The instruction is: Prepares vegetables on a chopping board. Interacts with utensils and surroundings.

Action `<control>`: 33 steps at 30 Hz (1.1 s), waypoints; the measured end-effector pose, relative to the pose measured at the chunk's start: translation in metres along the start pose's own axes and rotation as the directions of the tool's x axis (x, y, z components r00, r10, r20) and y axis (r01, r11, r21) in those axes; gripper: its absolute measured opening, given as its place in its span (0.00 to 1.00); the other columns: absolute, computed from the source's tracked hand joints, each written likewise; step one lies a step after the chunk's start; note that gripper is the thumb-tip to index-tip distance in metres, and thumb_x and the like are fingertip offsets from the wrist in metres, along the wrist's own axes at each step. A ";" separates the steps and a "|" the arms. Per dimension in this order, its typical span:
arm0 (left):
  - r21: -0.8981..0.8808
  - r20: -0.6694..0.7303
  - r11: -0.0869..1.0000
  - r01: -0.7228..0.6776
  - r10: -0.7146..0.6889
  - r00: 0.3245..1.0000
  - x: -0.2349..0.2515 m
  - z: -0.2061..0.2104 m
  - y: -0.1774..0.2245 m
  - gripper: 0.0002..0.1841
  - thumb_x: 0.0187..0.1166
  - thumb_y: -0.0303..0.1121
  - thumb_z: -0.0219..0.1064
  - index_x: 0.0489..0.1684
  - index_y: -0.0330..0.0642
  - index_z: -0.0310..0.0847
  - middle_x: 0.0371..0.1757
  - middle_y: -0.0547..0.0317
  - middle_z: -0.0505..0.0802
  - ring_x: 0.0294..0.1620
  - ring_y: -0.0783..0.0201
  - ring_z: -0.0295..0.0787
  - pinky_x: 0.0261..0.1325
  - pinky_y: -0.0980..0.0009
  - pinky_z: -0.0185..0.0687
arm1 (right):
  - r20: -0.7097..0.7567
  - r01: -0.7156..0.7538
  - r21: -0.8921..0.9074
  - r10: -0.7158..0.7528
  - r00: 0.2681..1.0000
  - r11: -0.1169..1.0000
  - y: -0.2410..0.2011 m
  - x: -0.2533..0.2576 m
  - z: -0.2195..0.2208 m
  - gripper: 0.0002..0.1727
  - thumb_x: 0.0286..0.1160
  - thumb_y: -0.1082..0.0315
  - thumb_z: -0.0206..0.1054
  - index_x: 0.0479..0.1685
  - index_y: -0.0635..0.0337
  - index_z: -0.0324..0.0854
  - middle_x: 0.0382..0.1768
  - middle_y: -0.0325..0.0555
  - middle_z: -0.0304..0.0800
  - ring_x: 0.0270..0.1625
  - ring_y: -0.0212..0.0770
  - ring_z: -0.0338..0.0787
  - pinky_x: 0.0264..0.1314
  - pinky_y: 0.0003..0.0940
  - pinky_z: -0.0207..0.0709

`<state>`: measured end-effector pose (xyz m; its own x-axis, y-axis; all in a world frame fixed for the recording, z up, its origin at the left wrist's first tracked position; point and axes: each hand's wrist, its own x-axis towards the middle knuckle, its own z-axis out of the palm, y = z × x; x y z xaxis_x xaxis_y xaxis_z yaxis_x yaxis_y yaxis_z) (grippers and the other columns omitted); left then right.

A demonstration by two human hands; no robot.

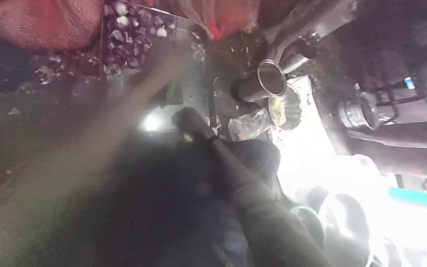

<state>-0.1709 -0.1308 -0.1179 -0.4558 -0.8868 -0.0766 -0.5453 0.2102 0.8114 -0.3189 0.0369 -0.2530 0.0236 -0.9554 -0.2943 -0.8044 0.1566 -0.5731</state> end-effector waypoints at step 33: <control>0.058 0.009 0.998 0.005 -0.006 1.000 0.005 0.003 -0.007 0.25 0.95 0.43 0.43 0.51 0.38 0.89 0.49 0.41 0.94 0.55 0.42 0.91 0.63 0.34 0.78 | 0.077 -0.392 -0.292 0.430 0.900 0.873 0.015 -0.018 -0.035 0.28 0.87 0.40 0.56 0.54 0.58 0.85 0.47 0.56 0.92 0.50 0.57 0.93 0.53 0.64 0.84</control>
<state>-0.1711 -0.1352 -0.1254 -0.4589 -0.8842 -0.0866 -0.5878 0.2291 0.7759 -0.3522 0.0479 -0.2288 -0.2785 -0.7731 -0.5698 -0.8844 0.4378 -0.1618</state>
